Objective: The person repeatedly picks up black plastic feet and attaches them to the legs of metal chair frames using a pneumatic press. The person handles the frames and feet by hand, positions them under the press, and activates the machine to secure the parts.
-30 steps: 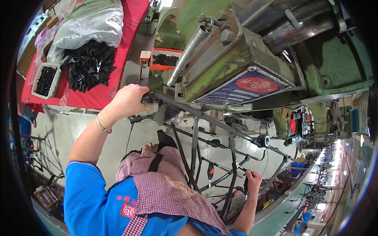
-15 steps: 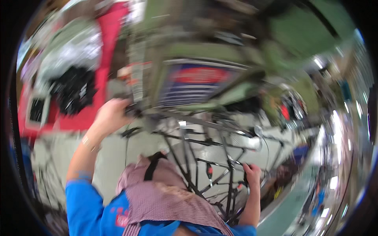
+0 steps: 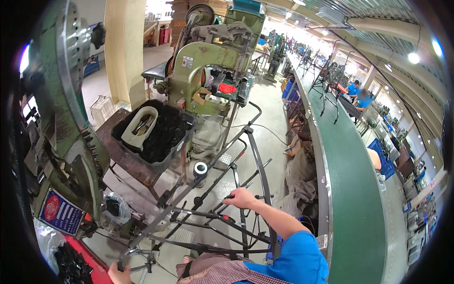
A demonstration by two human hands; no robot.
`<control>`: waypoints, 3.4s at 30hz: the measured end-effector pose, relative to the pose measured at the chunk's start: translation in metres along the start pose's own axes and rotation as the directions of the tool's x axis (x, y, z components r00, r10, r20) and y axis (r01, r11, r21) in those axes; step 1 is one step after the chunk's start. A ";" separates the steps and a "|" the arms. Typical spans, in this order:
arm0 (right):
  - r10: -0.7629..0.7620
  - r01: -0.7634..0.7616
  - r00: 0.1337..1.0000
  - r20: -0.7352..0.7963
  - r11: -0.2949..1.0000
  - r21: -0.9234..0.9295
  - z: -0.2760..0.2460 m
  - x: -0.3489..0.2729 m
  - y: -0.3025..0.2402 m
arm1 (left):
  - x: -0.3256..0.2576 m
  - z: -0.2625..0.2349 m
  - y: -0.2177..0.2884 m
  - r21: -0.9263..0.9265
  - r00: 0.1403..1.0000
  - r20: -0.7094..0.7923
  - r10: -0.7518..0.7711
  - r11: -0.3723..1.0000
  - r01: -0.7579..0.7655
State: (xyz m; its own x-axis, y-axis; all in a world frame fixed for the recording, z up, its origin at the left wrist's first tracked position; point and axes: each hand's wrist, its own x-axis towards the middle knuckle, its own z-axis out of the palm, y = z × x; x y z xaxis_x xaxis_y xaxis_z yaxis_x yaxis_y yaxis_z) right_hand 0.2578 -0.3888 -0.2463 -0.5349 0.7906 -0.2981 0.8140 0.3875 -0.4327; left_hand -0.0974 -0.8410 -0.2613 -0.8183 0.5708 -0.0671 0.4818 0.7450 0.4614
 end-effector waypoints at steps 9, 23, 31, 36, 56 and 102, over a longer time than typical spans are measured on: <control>0.022 -0.022 1.000 0.005 0.998 -0.059 0.060 -0.066 0.100 | -0.018 0.118 0.022 -0.148 0.973 0.093 0.213 0.969 -0.198; -0.280 0.282 0.959 0.039 0.958 -0.051 0.040 -0.240 0.104 | -0.028 0.023 0.556 -0.904 0.471 -0.074 0.879 0.141 -0.404; -0.674 0.677 0.736 0.068 0.732 -0.074 0.082 -0.285 0.127 | -0.108 -0.090 0.524 -0.976 0.395 -0.027 0.918 0.062 -0.210; -0.742 0.735 0.669 0.050 0.670 0.107 0.162 -0.300 0.148 | -0.187 -0.127 0.416 -0.946 0.531 -0.286 0.798 -0.323 -0.023; -0.627 0.971 -0.018 0.779 0.174 0.163 0.213 -0.352 -0.058 | -0.473 -0.098 0.052 -0.715 0.676 -0.619 -0.400 0.643 -0.275; -0.880 0.890 0.349 0.324 0.203 -0.408 0.224 0.172 -0.413 | -0.239 0.124 -0.149 -0.772 0.166 -0.138 -0.977 0.211 0.600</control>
State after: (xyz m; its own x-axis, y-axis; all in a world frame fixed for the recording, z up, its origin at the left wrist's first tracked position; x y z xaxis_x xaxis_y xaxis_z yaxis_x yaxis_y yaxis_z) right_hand -0.2214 -0.5195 -0.3097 -0.9759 -0.2183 0.0013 -0.2183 0.9759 -0.0064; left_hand 0.0652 -1.0454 -0.4238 -0.6493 -0.6803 -0.3400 -0.6314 0.2331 0.7396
